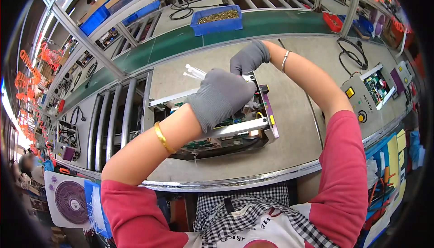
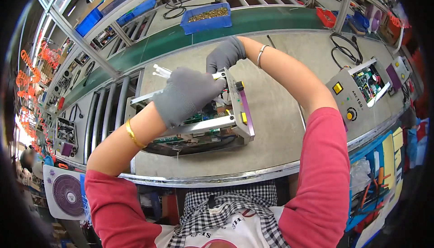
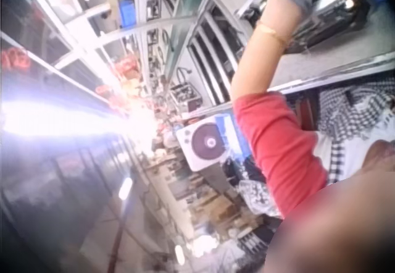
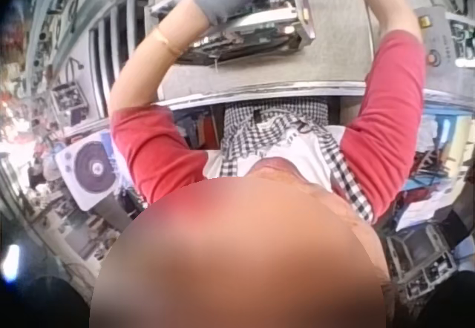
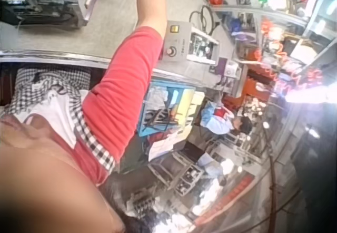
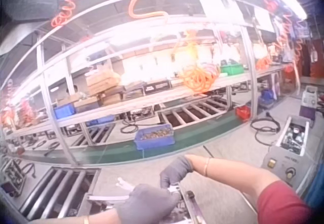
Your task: Assembling and wiring internal components of electronic housing units on a conveyor line.
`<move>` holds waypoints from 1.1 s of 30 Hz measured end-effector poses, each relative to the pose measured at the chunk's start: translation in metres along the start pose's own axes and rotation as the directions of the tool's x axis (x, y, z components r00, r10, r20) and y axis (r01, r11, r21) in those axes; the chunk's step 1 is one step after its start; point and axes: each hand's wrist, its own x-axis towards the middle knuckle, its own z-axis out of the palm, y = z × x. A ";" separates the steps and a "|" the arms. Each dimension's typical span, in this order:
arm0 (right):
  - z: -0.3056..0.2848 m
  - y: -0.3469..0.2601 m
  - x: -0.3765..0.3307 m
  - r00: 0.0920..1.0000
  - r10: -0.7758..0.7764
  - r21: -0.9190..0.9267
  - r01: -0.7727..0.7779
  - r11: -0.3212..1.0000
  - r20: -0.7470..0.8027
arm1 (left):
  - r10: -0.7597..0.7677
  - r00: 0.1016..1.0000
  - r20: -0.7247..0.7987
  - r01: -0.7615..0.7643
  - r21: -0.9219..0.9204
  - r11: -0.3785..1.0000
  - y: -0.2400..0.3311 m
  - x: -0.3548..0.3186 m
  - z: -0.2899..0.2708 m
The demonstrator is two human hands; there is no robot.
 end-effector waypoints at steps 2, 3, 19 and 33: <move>-0.001 0.003 -0.001 1.000 0.015 -0.015 -0.015 1.000 0.020 | 0.014 0.999 -0.031 -0.014 0.020 1.000 -0.001 0.002 0.004; 0.000 0.004 -0.001 1.000 0.019 0.016 -0.020 1.000 0.018 | 0.003 0.999 0.041 -0.005 0.042 0.999 -0.002 0.003 0.005; 0.113 -0.133 -0.021 0.446 -0.107 -0.310 -0.413 0.856 -0.889 | -0.446 0.782 0.436 0.486 -0.874 0.000 -0.031 -0.052 -0.019; 0.151 -0.145 -0.009 0.306 -0.282 -0.414 -0.602 0.682 -0.909 | -0.454 0.846 0.280 0.374 -0.918 0.131 -0.040 -0.061 -0.015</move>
